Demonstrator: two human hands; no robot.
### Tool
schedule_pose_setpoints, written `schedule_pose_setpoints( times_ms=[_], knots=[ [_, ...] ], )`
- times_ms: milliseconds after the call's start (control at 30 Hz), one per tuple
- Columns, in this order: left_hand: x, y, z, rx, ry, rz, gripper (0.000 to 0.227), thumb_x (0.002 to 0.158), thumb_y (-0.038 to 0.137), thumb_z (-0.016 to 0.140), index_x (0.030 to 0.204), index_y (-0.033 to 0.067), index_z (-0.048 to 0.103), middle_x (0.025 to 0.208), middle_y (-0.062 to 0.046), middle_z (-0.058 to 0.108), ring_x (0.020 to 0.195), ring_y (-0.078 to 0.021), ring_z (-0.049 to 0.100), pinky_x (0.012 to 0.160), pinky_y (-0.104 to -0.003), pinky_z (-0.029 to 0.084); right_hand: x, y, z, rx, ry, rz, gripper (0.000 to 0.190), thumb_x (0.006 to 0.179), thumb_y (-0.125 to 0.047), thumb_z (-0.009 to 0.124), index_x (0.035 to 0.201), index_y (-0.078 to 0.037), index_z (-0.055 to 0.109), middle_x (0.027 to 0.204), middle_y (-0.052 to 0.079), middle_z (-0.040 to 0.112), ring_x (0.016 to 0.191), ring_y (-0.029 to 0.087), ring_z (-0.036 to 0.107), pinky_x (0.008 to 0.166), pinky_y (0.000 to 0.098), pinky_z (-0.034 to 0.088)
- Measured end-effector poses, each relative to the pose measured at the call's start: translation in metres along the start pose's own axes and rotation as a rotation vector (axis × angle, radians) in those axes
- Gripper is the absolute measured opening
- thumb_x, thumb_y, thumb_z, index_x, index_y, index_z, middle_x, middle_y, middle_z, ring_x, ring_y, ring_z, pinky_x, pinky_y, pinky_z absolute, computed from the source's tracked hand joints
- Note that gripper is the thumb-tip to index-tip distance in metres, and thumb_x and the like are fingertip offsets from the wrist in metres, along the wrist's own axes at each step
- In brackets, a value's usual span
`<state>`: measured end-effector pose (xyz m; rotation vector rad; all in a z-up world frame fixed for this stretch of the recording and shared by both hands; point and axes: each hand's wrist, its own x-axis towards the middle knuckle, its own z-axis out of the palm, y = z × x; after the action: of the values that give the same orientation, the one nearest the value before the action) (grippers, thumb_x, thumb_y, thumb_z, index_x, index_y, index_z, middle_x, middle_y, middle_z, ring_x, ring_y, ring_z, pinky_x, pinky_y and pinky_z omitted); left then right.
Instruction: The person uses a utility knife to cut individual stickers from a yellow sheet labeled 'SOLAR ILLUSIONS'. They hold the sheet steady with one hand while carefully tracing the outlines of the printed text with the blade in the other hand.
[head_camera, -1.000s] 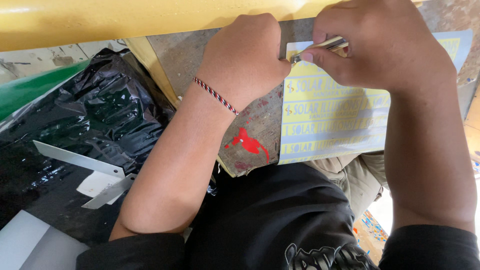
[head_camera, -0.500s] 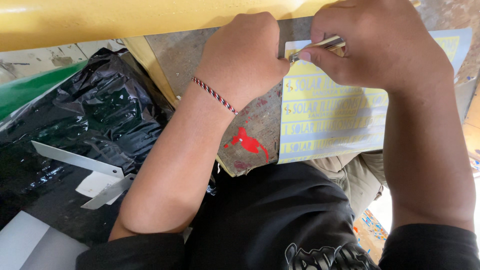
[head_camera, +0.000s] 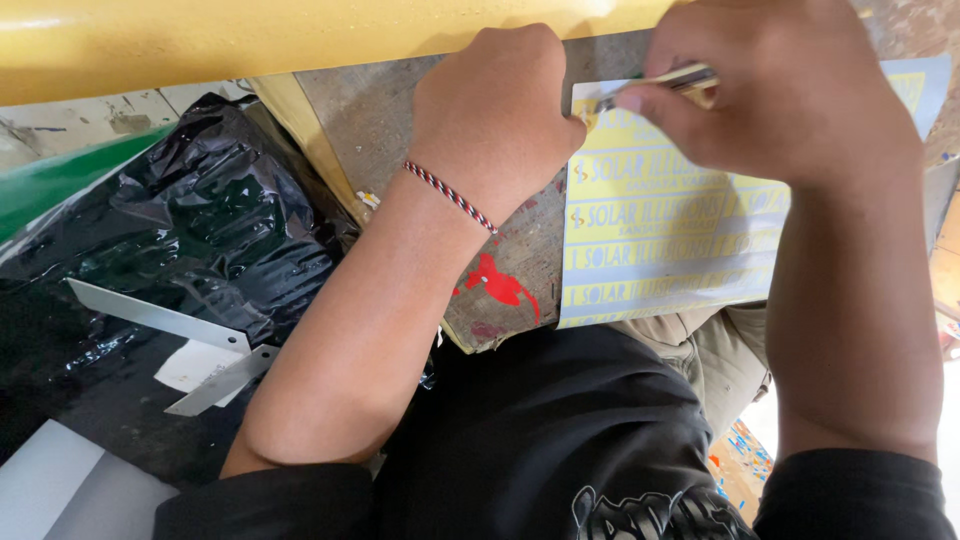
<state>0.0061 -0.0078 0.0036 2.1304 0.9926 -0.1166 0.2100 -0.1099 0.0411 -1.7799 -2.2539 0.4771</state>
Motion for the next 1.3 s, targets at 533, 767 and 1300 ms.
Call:
schedule_pose_setpoints(
  times_ms=[533,767,1300],
  knots=[
    [0.0,0.008,-0.026,-0.128,-0.208,-0.054,0.026,0.076,0.019,0.065,0.051,0.013,0.069,0.049,0.001,0.067,0.049,-0.0142,0.069,0.061,-0.033,0.058,-0.101,-0.015,0.034,0.411,0.296,0.455,0.015,0.109,-0.005,0.077,0.106,0.005,0.068,0.091,0.011,0.072,0.082,0.009,0.069,0.075,0.0217,0.053],
    [-0.003,0.013,-0.03,-0.104,-0.215,-0.065,0.027,0.077,0.024,0.068,0.052,0.0125,0.071,0.049,0.001,0.067,0.049,-0.014,0.068,0.059,-0.033,0.057,-0.09,-0.02,0.04,0.305,0.283,0.475,0.022,0.108,-0.017,0.081,0.103,0.002,0.07,0.087,0.011,0.072,0.075,0.015,0.07,0.069,0.0246,0.052],
    [-0.001,0.013,-0.023,-0.119,-0.24,-0.115,0.031,0.084,0.03,0.072,0.061,0.0092,0.073,0.063,-0.004,0.078,0.056,-0.0126,0.074,0.065,-0.033,0.059,-0.093,-0.018,0.043,0.276,0.311,0.48,0.03,0.109,-0.025,0.081,0.099,0.0,0.069,0.085,0.011,0.072,0.073,0.02,0.07,0.066,0.0293,0.051]
  ],
)
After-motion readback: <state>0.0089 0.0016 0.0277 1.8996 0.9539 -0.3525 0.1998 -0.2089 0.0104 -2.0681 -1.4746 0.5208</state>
